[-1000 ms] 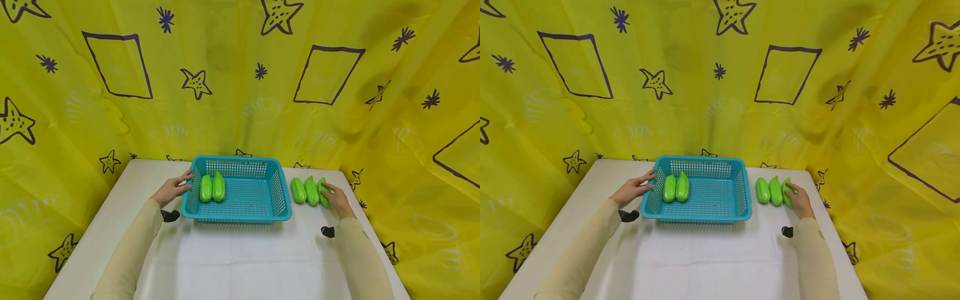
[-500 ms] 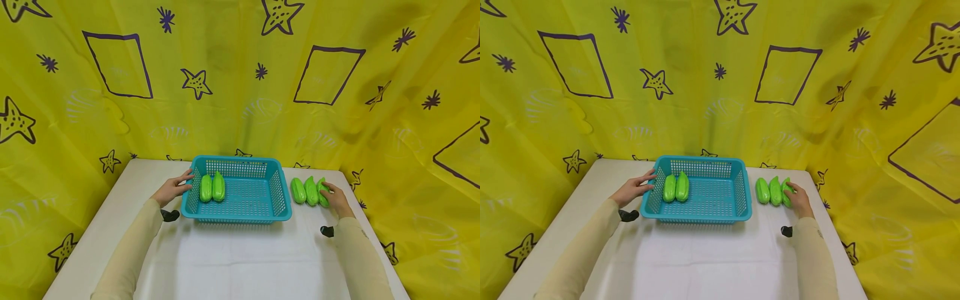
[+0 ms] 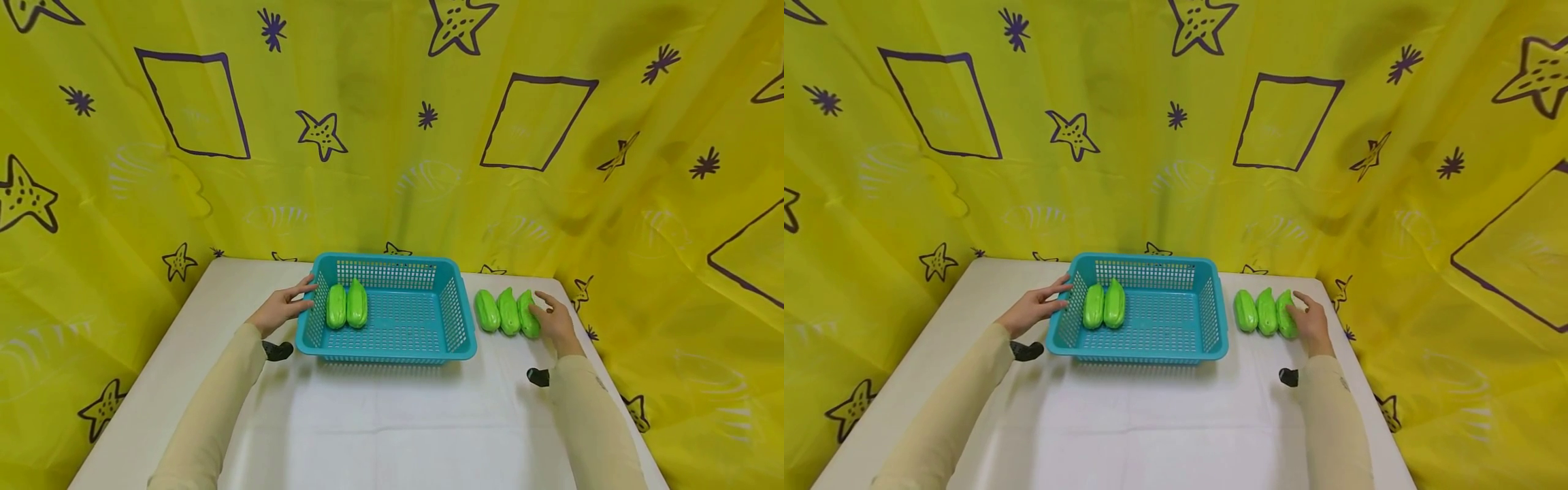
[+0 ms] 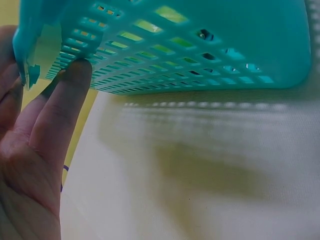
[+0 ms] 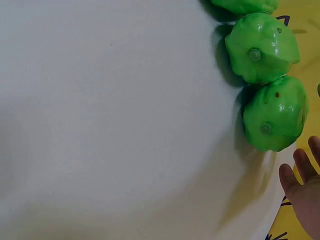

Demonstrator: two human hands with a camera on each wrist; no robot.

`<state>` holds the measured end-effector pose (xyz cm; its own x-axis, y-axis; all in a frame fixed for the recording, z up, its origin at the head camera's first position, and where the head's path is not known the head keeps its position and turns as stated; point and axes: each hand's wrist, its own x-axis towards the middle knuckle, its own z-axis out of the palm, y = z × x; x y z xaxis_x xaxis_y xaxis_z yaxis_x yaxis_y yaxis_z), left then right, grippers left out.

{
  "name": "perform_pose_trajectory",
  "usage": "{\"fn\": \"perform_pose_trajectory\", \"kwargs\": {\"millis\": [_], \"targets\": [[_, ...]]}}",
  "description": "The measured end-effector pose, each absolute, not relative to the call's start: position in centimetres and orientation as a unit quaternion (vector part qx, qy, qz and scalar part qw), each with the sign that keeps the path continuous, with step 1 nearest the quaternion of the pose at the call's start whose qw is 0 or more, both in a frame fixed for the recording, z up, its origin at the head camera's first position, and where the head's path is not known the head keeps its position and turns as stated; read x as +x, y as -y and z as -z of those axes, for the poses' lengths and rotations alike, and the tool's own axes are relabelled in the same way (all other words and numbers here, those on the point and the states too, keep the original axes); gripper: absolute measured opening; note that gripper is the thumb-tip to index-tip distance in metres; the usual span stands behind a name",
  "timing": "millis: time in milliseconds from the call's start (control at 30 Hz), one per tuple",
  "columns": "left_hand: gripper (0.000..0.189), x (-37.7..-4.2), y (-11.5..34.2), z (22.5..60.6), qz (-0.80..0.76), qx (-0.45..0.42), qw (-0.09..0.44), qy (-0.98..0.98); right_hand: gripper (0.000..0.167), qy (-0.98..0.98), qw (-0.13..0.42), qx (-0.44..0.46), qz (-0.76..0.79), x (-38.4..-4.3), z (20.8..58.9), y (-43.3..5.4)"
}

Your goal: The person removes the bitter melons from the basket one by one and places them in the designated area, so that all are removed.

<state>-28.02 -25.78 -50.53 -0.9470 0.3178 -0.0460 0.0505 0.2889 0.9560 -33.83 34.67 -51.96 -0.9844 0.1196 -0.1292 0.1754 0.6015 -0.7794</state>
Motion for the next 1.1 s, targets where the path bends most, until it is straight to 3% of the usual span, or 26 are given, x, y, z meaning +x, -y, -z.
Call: {"fn": "perform_pose_trajectory", "kwargs": {"millis": [200,333,567,1100], "targets": [[0.055,-27.9,25.6,50.3,-0.585,0.114,0.111,-0.795,0.057,-0.878,-0.074,0.093,0.464,-34.4,49.7,-33.3],[0.054,-27.2,25.1,49.5,-0.59,0.113,0.108,-0.792,0.058,-0.845,-0.104,0.114,0.512,-35.1,47.9,-31.8],[0.054,-26.8,24.8,48.7,-0.596,0.11,0.109,-0.788,0.057,-0.786,-0.094,0.131,0.597,-35.6,44.8,-28.5],[0.054,-27.6,25.4,50.5,-0.597,0.113,0.105,-0.787,0.058,-0.763,-0.038,0.016,0.645,-35.0,41.8,-21.8]]}}
